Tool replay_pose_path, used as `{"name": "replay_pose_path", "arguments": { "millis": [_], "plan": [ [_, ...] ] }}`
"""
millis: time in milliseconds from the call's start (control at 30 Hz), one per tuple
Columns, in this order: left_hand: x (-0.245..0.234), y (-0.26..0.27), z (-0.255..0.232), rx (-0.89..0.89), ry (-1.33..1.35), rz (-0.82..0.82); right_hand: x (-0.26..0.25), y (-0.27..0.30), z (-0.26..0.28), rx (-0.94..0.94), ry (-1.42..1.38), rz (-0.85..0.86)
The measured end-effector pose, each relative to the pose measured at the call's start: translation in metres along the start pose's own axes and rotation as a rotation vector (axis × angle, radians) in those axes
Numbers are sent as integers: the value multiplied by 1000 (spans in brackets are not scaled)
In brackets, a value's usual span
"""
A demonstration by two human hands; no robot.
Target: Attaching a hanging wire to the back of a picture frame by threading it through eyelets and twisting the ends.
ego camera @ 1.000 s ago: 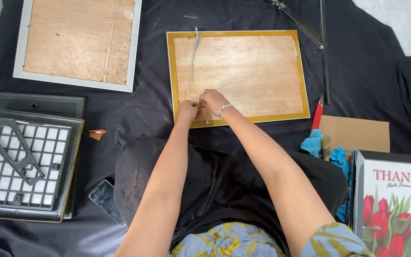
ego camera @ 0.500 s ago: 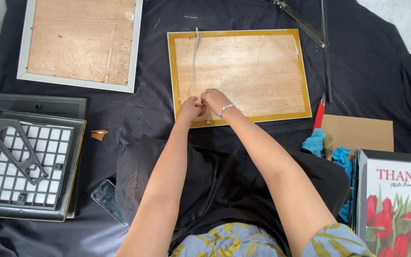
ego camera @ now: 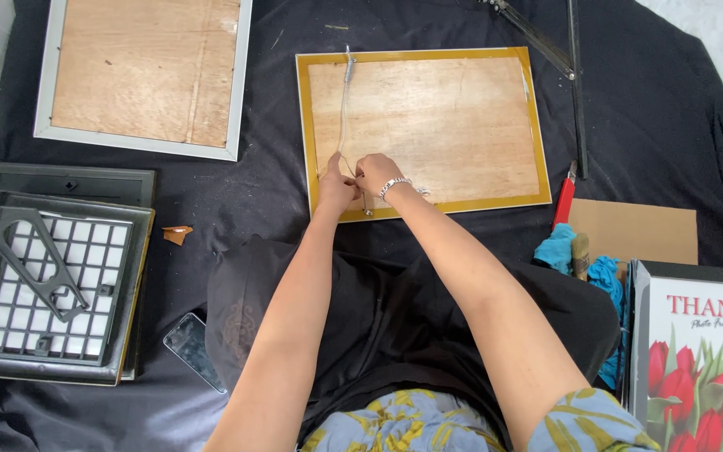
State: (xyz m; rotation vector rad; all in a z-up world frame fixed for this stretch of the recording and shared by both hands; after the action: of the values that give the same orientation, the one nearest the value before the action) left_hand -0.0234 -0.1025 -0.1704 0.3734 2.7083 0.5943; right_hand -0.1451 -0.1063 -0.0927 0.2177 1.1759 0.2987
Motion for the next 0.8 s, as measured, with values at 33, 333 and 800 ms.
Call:
{"name": "replay_pose_path", "arguments": {
  "millis": [33, 333, 800],
  "plan": [
    [-1, 0, 2, 0, 0, -1, -3, 4, -1, -1, 0, 0],
    [-7, 31, -5, -160, 117, 141, -14, 11, -5, -83, -87, 45],
    [-11, 31, -9, -91, 249, 76, -17, -4, 18, -311, 212, -14]
  ]
}}
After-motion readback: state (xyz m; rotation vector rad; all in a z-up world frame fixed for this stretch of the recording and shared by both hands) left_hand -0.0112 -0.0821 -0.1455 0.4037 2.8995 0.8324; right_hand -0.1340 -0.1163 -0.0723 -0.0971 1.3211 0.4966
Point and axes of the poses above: each hand's wrist, its own y-axis away from the middle knuckle, its own x-axis out of the palm, z = x × y, the point moved 7 cm from there along -y, towards the middle knuckle, and after that the axes turned 5 degrees about -y, right-handed, at the moved point
